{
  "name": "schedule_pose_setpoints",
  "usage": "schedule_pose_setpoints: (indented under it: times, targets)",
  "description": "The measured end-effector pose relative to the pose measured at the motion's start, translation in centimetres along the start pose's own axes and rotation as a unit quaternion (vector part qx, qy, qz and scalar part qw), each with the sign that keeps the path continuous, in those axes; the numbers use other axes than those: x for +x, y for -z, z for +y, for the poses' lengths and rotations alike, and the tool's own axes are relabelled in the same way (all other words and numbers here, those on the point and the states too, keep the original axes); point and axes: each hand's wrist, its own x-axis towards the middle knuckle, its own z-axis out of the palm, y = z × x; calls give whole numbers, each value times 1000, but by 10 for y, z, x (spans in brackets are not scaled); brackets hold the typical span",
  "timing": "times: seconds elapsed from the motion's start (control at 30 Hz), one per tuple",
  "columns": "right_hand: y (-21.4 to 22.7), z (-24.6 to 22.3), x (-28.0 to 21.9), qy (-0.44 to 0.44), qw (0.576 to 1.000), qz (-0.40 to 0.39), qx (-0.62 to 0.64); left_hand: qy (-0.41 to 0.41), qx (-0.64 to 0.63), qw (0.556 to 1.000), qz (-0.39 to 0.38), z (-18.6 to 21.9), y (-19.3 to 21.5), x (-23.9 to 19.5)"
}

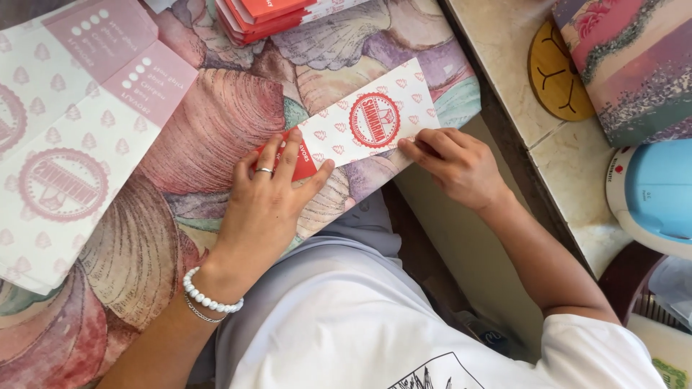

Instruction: Folding printed paper sheets into bags and organizing them into stacks on a workspace.

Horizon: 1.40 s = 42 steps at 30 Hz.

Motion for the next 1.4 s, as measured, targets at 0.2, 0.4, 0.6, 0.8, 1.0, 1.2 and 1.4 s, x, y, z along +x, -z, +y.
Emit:
schedule_pose_setpoints:
  times: [0.2, 0.4, 0.6, 0.8, 1.0, 1.2, 1.4]
  targets:
    - [1, -10, 1, 6, 996, -50, -74, -15, 9, 1000, 0, -1, 0, 2]
    - [16, -29, 19, -62, 988, -120, -73, -13, 38, 999, -9, 2, 3, 4]
    - [20, -31, 24, -95, 986, -129, -42, -1, 39, 999, -21, 7, 2, 4]
    - [7, -15, 8, -128, 986, 29, 101, 51, -194, 977, 72, -7, -3, 13]
    - [-10, -8, 17, -291, 928, 110, 204, 181, -178, 966, 39, -14, -30, 41]
    - [-8, 0, 42, -408, 876, 124, 223, 207, -337, 916, -64, -31, -34, 64]
    - [3, 65, 84, -435, 778, 219, 397, 239, -469, 850, 15, -74, 33, 102]
